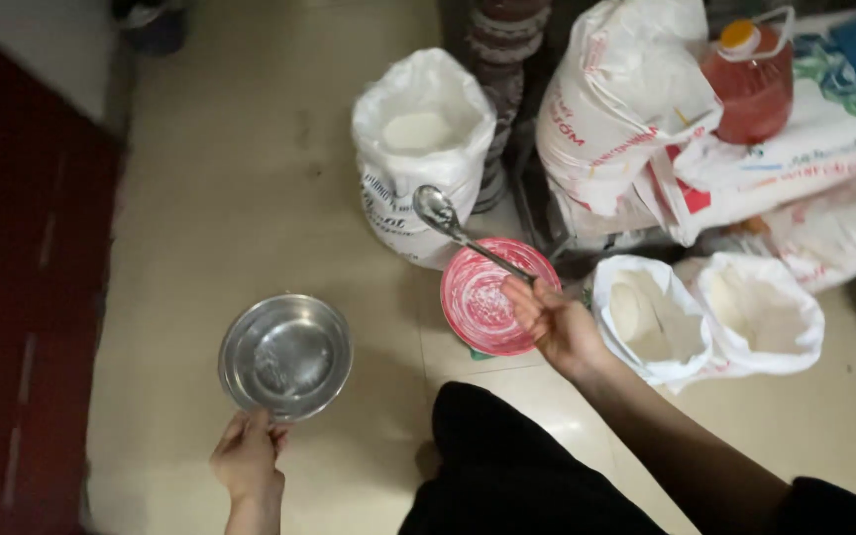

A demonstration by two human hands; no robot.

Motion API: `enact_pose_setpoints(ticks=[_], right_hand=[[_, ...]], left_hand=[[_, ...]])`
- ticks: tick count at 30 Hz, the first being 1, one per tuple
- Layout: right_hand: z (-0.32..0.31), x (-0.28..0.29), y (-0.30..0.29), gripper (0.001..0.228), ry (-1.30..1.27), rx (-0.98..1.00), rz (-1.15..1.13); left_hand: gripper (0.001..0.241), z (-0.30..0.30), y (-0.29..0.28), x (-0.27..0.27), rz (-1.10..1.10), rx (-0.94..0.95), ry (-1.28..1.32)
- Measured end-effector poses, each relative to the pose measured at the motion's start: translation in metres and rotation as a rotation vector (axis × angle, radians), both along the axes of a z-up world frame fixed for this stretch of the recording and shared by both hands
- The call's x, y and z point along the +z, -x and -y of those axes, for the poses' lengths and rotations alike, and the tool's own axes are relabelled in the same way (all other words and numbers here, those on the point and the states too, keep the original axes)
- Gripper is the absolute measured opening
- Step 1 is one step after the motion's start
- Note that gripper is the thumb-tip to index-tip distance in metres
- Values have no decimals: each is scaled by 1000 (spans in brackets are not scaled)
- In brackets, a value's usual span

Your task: Layering green plums and sugar in a glass jar for preservation.

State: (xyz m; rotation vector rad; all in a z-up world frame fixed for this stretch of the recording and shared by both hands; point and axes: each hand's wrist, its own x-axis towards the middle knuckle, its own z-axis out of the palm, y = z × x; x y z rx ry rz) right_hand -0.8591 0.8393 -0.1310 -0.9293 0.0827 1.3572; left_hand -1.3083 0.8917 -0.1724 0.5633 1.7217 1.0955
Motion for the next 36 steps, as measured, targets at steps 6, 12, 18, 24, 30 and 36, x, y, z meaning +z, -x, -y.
enact_pose_setpoints(ticks=[6, 12, 18, 24, 30, 36], right_hand=[[-46, -5, -8, 44, 35, -217, 250], [-115, -22, -15, 40, 123, -474, 276], [-159, 14, 33, 41, 217, -783, 232], [-199, 26, 107, 46, 395, -1021, 184], [-257, -10, 186, 42, 530, -1337, 81], [-278, -46, 237, 39, 518, -1506, 81]], left_hand=[[22, -209, -72, 7, -115, -288, -120], [29, -386, -198, 29, -381, -695, -385], [31, -470, -333, 68, -638, -1202, -542], [29, -582, -408, -203, -1453, -1756, -1311], [47, -617, -472, -314, -1420, -1927, -2025], [46, -642, -479, -431, -1332, -2173, -2407]])
